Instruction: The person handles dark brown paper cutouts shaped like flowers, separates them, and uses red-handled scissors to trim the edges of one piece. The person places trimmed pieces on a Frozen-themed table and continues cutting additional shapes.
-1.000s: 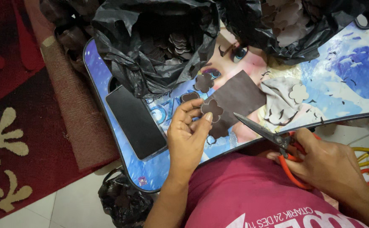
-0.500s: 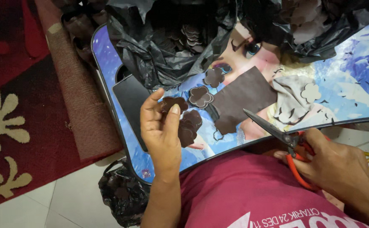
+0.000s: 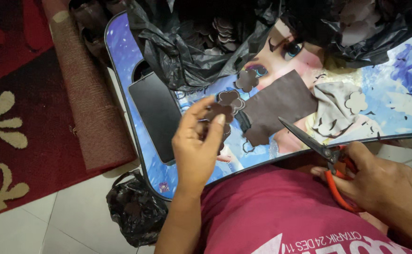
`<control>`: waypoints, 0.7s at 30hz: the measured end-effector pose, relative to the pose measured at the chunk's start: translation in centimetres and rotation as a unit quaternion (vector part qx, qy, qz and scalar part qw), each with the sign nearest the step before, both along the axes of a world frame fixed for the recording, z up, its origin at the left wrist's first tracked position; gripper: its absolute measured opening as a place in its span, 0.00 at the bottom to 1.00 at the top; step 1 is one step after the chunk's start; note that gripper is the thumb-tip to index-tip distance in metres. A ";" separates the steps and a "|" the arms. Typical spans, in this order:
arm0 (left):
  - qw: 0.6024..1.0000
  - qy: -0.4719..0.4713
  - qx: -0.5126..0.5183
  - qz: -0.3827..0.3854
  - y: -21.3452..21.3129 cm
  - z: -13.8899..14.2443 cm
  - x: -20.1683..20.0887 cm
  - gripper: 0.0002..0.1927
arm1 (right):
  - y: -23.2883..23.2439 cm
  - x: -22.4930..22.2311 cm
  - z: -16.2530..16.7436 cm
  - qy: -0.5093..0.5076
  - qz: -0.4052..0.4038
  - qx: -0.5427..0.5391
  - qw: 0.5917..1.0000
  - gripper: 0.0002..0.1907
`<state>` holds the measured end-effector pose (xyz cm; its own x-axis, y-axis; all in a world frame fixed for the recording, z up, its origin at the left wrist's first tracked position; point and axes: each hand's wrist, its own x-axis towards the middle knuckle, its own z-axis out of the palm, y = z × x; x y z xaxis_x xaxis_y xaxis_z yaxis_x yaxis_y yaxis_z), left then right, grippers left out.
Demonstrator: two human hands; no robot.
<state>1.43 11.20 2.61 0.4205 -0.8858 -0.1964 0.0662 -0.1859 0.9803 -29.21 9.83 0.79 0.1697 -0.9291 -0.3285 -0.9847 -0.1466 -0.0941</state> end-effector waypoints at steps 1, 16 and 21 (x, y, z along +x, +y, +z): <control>0.999 -0.005 0.045 -0.018 0.0 0.3 -0.3 0.20 | 0.0 0.0 0.1 0.002 -0.004 0.007 1.000 0.33; 0.861 -0.480 -0.109 -0.130 0.9 -0.4 -2.8 0.20 | -0.1 0.0 0.0 -0.010 -0.016 0.021 1.000 0.32; 0.864 -0.473 -0.117 -0.125 0.9 -0.6 -3.2 0.16 | -0.1 0.0 -0.1 -0.010 -0.016 0.018 1.000 0.32</control>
